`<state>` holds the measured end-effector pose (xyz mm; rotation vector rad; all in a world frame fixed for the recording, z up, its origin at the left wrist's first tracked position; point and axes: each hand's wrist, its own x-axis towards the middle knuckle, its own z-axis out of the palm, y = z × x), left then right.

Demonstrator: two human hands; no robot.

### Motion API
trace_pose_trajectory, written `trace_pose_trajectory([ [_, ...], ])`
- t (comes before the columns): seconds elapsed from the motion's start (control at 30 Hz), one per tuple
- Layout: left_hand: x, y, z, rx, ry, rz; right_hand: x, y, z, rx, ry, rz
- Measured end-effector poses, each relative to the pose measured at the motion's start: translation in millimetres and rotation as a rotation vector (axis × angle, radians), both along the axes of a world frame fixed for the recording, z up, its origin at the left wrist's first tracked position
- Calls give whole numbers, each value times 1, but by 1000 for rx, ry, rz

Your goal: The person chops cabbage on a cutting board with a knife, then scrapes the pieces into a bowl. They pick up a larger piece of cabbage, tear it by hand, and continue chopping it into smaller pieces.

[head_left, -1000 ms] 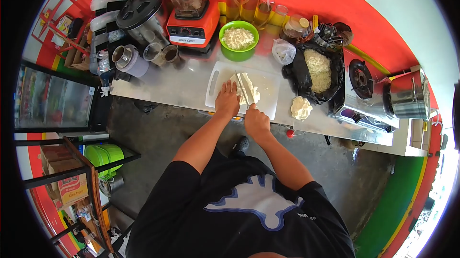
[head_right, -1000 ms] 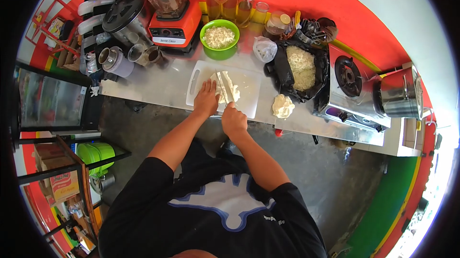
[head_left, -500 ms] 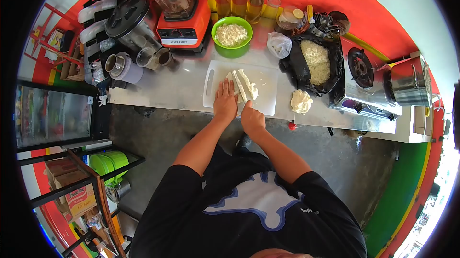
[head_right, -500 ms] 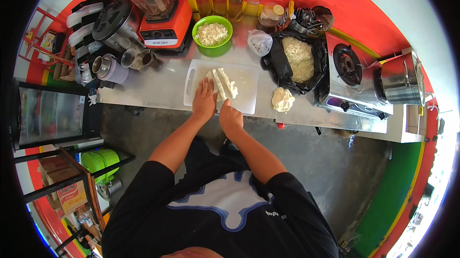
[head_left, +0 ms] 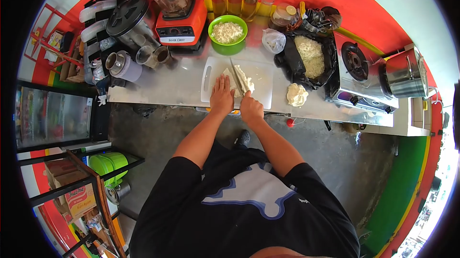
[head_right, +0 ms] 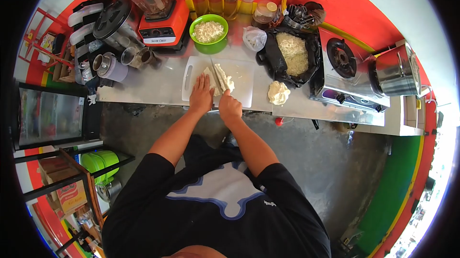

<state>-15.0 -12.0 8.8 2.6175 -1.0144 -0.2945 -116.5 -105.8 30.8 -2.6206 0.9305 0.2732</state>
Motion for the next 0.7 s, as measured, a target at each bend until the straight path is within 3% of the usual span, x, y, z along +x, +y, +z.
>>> trace_pose_trajectory([
  [0.23,-1,0,1,-2,28,27,-14,-5,15,-46,-9,-23],
  [0.3,-2,2,-2,-39,12,36,-12,0,17,70,-61,-53],
  [0.7,1,7,5,74,34,62,-3,20,19,89,-33,48],
])
